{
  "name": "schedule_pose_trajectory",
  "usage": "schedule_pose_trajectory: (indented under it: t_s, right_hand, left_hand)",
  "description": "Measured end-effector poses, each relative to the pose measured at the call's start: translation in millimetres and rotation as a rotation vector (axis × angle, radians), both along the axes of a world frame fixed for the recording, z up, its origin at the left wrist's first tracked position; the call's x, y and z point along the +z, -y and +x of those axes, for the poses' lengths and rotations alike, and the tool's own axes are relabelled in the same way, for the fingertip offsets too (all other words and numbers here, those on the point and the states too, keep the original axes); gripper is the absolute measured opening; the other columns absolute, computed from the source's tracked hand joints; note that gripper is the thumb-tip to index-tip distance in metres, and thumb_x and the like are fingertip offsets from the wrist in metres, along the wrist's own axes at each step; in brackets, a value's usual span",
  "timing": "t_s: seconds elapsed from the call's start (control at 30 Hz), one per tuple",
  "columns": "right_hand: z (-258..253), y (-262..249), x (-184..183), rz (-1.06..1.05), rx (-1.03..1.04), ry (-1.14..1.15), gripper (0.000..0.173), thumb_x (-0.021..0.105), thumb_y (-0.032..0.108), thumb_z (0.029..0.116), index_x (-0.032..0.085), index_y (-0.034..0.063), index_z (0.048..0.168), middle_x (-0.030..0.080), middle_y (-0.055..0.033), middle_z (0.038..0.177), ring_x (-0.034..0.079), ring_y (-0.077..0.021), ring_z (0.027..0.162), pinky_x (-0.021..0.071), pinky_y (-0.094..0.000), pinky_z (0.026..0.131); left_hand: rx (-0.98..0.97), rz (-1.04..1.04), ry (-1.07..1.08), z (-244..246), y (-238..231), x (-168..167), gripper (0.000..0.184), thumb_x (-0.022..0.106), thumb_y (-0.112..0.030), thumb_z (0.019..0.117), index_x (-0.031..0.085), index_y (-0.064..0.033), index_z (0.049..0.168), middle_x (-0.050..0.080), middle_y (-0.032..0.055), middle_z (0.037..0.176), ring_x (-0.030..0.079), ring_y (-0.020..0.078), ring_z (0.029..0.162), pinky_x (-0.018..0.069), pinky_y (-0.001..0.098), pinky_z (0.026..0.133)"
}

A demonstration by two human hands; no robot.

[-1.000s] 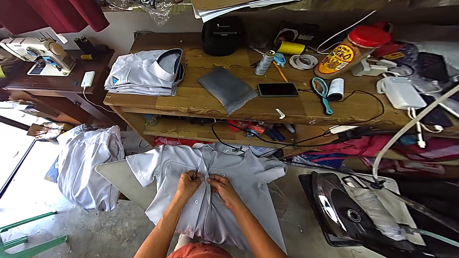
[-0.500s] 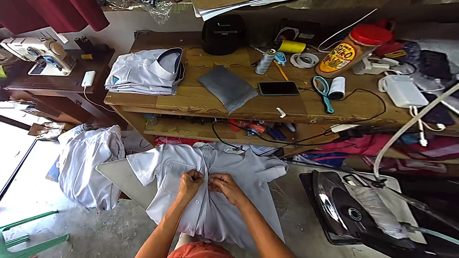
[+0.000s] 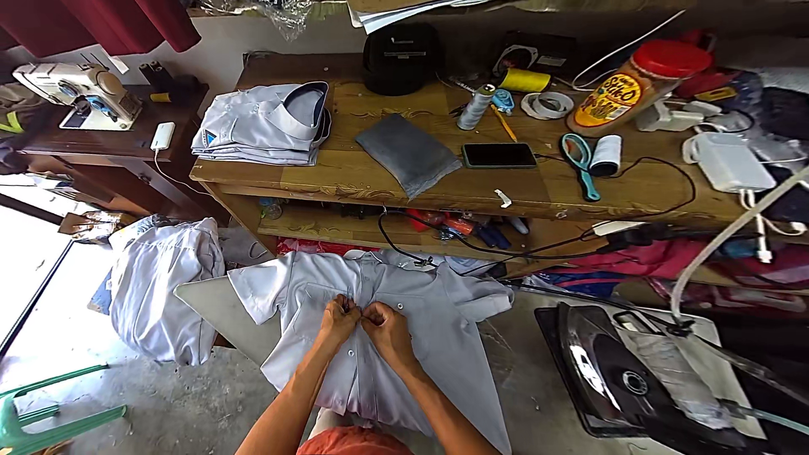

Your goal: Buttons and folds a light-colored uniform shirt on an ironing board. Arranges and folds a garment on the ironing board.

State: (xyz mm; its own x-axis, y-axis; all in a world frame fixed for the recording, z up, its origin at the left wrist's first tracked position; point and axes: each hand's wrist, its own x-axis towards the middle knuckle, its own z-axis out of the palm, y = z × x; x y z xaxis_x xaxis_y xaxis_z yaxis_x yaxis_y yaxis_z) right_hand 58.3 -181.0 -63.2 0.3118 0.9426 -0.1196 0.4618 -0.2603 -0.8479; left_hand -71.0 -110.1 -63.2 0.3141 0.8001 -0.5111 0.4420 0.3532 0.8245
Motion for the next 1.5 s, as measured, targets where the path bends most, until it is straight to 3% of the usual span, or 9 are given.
schedule_pose_trajectory:
  t_s: [0.4,0.53,0.7,0.83,1.0,1.1,1.2,1.33,1.5]
  right_hand:
    - [26.6,-14.0,-2.4,-0.244,-0.043,-0.685,0.005,0.069,0.004,0.0927,0.069,0.0003,0.090,0.065,-0.0020,0.071,0.058,-0.0083,0.058,0.0517,-0.0252,0.058]
    - [59.1,-5.1,3.5,-0.064,0.032,-0.133,0.031,0.069,0.021,0.0961,0.068,-0.0009,0.119,0.072,-0.0138,0.107,0.071,-0.0212,0.094,0.0590,-0.0391,0.086]
    - [155.3,32.9,-11.8,-0.082,-0.104,0.645,0.046,0.076,0.025,0.0883,0.068,0.0004,0.126,0.064,-0.0310,0.125,0.055,-0.0577,0.119,0.0385,-0.0776,0.093]
    - [180.9,10.8,-6.8,-0.120,0.001,0.762,0.014,0.065,0.010,0.0950,0.072,-0.0023,0.095,0.070,-0.0272,0.101,0.061,-0.0536,0.110,0.0368,-0.0744,0.096]
    - [185.7,-52.1,20.0,-0.208,-0.115,0.670,0.026,0.063,0.011,0.0973,0.068,-0.0032,0.118,0.062,-0.0337,0.122,0.053,-0.0558,0.123,0.0347,-0.0751,0.100]
    - [147.4,-63.2,24.2,-0.182,-0.006,0.374,0.033,0.055,0.014,0.1025,0.060,-0.0035,0.130,0.069,-0.0261,0.113,0.068,-0.0401,0.105,0.0533,-0.0581,0.094]
    - [76.8,-50.3,15.5,-0.241,0.178,-0.027,0.033,0.059,0.026,0.1024,0.066,-0.0028,0.117,0.072,-0.0173,0.096,0.072,-0.0262,0.079,0.0618,-0.0461,0.076]
    - [24.0,-42.1,14.1,-0.481,0.268,0.236,0.061,0.069,0.056,0.0905,0.067,-0.0022,0.107,0.069,-0.0211,0.096,0.068,-0.0380,0.093,0.0528,-0.0570,0.081]
    - [38.1,-40.9,8.0,-0.486,0.263,0.113,0.027,0.065,0.023,0.0965,0.071,-0.0036,0.099,0.070,-0.0210,0.095,0.068,-0.0331,0.091,0.0527,-0.0524,0.084]
  left_hand:
    - [-0.120,0.228,0.041,-4.4,5.5,-9.0,0.024,0.062,-0.022,0.0993,0.063,0.0012,0.107,0.062,0.0083,0.082,0.061,0.0168,0.072,0.0532,0.0369,0.072]
    - [-0.072,0.459,-0.351,-24.7,4.2,12.3,0.043,0.068,-0.038,0.0958,0.068,-0.0037,0.121,0.073,0.0115,0.088,0.071,0.0279,0.077,0.0582,0.0517,0.075]
    - [-0.091,0.504,-0.770,-83.2,1.6,15.7,0.052,0.070,-0.044,0.0915,0.067,-0.0070,0.128,0.074,0.0170,0.111,0.072,0.0384,0.103,0.0560,0.0610,0.084]
    - [-0.160,0.618,-0.734,-79.2,-21.5,6.0,0.032,0.056,-0.028,0.1001,0.073,-0.0033,0.111,0.075,0.0182,0.104,0.072,0.0386,0.100,0.0563,0.0590,0.082]
    - [-0.080,0.563,-0.722,-44.1,-83.0,18.8,0.037,0.052,-0.029,0.1031,0.066,-0.0056,0.128,0.073,0.0176,0.113,0.070,0.0372,0.107,0.0544,0.0573,0.089]
    - [-0.138,0.414,-0.547,-32.0,-58.9,32.1,0.037,0.054,-0.034,0.1017,0.069,-0.0072,0.122,0.074,0.0161,0.100,0.072,0.0353,0.094,0.0556,0.0587,0.083]
    - [-0.313,0.113,-0.248,-21.9,-7.8,23.3,0.033,0.061,-0.030,0.1003,0.072,-0.0043,0.118,0.074,0.0147,0.103,0.071,0.0281,0.097,0.0560,0.0520,0.092]
    - [-0.495,-0.042,-0.022,-23.1,34.9,21.2,0.029,0.063,-0.023,0.1004,0.069,0.0012,0.115,0.069,0.0141,0.094,0.064,0.0215,0.084,0.0531,0.0432,0.083]
    - [-0.289,0.221,-0.294,-28.0,19.3,18.7,0.030,0.058,-0.029,0.1006,0.076,-0.0069,0.108,0.075,0.0132,0.098,0.072,0.0286,0.095,0.0558,0.0546,0.088]
